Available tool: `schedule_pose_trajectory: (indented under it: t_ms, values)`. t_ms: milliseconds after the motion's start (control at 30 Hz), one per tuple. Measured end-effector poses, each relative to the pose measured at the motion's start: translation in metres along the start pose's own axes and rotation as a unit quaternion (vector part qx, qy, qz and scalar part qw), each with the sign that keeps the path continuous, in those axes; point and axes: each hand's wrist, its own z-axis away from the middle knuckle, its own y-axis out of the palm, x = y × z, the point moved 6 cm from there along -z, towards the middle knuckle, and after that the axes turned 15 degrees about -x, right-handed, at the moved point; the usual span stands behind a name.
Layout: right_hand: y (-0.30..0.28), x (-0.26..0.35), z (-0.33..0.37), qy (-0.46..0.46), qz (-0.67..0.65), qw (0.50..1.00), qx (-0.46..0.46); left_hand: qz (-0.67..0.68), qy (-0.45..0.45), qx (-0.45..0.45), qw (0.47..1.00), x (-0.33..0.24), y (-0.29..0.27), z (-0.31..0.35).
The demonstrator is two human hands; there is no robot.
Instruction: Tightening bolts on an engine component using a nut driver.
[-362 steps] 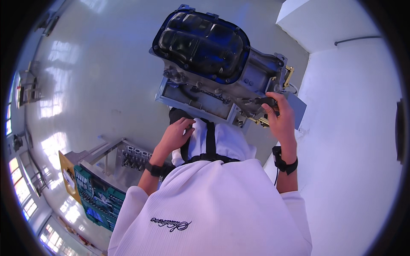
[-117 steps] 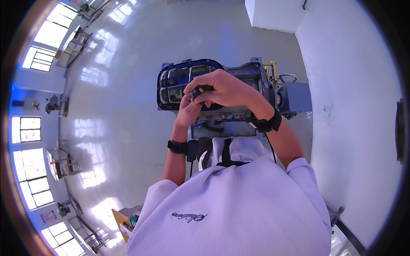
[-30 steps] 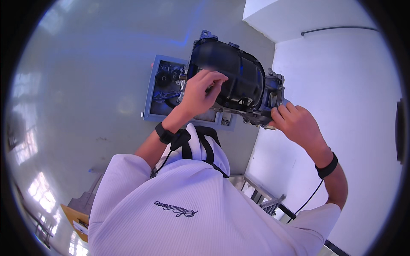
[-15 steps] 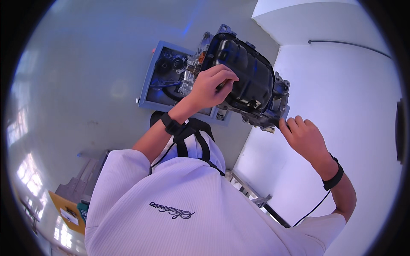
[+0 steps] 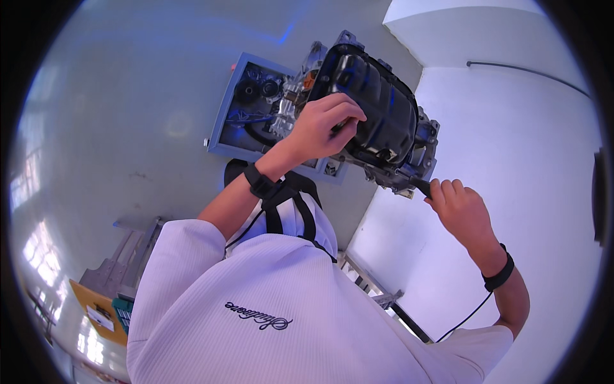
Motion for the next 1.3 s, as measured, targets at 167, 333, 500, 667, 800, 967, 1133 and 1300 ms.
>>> schedule_pose_trajectory:
  t_ms: [167,333,500,667,800,967,1133,1300]
  values:
    - [0.036,-0.037,0.019,0.475,-0.361,0.759,0.262,-0.004,0.017,-0.005,1.000,-0.004,-0.001,-0.001]
    - [0.008,-0.029,-0.006,0.329,-0.214,0.909,0.143,-0.005,0.017,-0.003,1.000,-0.001,-0.004,0.000]
    - [0.005,-0.011,-0.003,0.056,-0.131,0.989,0.040,0.002,0.019,-0.001,1.000,-0.002,-0.003,0.000]
    - [0.024,-0.030,0.003,0.296,-0.228,0.921,0.111,-0.002,0.021,0.005,1.000,-0.001,-0.003,0.000]
    - [0.013,-0.032,-0.011,0.306,-0.192,0.923,0.133,-0.003,0.026,-0.001,1.000,-0.001,-0.005,0.001]
    - [0.014,-0.019,-0.004,0.181,-0.140,0.972,0.057,0.004,0.028,0.005,1.000,-0.002,-0.003,0.000]
    - [0.025,-0.027,-0.003,0.272,-0.169,0.939,0.124,-0.001,0.039,-0.001,0.999,-0.001,-0.003,0.000]
    - [0.021,-0.038,-0.013,0.356,-0.299,0.882,0.072,-0.009,0.032,-0.005,0.999,-0.001,-0.006,0.001]
